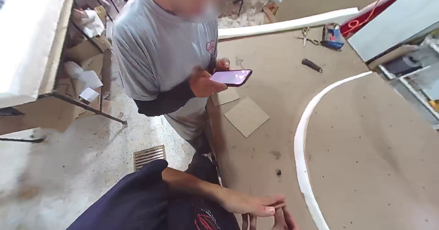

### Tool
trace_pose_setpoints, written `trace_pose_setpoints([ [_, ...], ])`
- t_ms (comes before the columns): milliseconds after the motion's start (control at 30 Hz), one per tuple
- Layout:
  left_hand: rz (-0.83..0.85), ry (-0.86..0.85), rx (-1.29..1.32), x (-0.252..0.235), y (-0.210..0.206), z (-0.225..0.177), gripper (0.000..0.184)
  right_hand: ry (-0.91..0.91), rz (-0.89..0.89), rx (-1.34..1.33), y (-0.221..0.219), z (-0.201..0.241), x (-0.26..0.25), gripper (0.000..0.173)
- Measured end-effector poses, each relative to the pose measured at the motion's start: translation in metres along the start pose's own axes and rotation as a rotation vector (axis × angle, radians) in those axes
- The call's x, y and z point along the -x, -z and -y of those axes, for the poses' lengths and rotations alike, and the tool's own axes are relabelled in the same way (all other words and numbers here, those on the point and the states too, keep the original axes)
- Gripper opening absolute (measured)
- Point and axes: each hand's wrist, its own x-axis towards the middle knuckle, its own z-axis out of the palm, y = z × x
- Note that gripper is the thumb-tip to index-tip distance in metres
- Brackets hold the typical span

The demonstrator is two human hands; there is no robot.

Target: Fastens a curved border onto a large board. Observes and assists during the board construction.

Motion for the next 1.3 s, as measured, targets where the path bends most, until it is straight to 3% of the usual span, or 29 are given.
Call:
trace_pose_setpoints([
  [100, 0.008, -0.143, -0.196, 0.012, 0.029, -0.004, 0.067, -0.020, 0.009, -0.195, -0.031, -0.009, -0.011, 0.012],
  [300, -0.033, -0.265, -0.354, 0.027, 0.090, -0.006, 0.078, -0.167, 0.090, -0.172, -0.081, 0.021, -0.020, 0.020],
  [467, -0.034, -0.218, -0.241, 0.043, 0.133, -0.005, 0.074, -0.100, 0.212, 0.110, -0.112, 0.021, -0.023, 0.010],
  [533, -0.043, -0.218, -0.272, 0.048, 0.152, -0.004, 0.074, -0.077, 0.254, 0.304, -0.128, 0.021, -0.023, 0.015],
  [733, -0.016, -0.193, -0.465, 0.052, 0.189, -0.015, 0.075, -0.259, 0.293, 0.404, -0.162, 0.037, -0.033, 0.016],
  [800, -0.026, -0.175, -0.365, 0.054, 0.198, -0.012, 0.073, -0.233, 0.311, 0.395, -0.172, 0.036, -0.037, 0.016],
  [933, 0.023, -0.104, 0.170, 0.055, 0.205, -0.017, 0.063, -0.144, 0.280, 0.322, -0.180, 0.032, -0.045, 0.015],
  [1300, 0.119, -0.253, 0.483, 0.071, 0.217, -0.008, 0.061, -0.100, 0.334, -0.028, -0.190, 0.028, -0.043, 0.017],
])
